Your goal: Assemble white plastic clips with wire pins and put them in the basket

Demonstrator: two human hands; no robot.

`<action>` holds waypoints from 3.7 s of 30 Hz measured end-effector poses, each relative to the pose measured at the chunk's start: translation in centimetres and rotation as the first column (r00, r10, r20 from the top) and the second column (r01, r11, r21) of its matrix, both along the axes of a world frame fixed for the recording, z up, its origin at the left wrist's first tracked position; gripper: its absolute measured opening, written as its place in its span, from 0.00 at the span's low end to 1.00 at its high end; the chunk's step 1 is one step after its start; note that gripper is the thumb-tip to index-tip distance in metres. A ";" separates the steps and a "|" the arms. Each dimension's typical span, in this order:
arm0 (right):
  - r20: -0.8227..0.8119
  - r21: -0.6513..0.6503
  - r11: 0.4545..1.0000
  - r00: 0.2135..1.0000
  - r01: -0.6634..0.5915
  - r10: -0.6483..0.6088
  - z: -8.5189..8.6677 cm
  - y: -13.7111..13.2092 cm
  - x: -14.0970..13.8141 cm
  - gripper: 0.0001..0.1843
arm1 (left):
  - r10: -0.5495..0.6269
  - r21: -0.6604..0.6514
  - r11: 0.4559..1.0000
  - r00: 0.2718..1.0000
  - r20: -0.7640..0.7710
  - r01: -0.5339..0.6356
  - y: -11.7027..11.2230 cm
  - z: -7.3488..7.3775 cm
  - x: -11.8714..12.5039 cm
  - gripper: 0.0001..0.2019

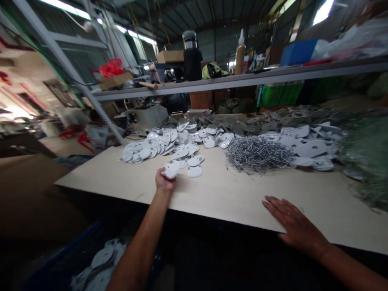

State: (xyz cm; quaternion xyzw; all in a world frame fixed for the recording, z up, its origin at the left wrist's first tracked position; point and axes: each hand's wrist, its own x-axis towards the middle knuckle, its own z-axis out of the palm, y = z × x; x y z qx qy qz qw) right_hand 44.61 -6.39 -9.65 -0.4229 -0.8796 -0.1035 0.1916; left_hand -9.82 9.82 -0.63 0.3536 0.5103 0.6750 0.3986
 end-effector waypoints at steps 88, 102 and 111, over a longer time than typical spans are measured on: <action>-0.576 -0.804 0.537 0.559 -0.255 -0.597 11.1 -0.3 6.8 0.49 | -0.543 -0.133 0.786 0.777 0.318 0.604 -21.1 3.7 27.4 0.31; -0.854 -0.496 0.541 0.269 -0.679 -0.446 11.3 -6.3 -5.4 0.44 | -0.544 -0.075 0.823 0.819 0.180 0.563 -20.2 2.2 27.4 0.32; -0.832 -0.550 0.599 0.324 -0.582 -0.450 10.8 -5.4 -8.2 0.52 | -0.474 -0.030 0.877 0.874 0.103 0.479 -19.5 1.2 27.2 0.28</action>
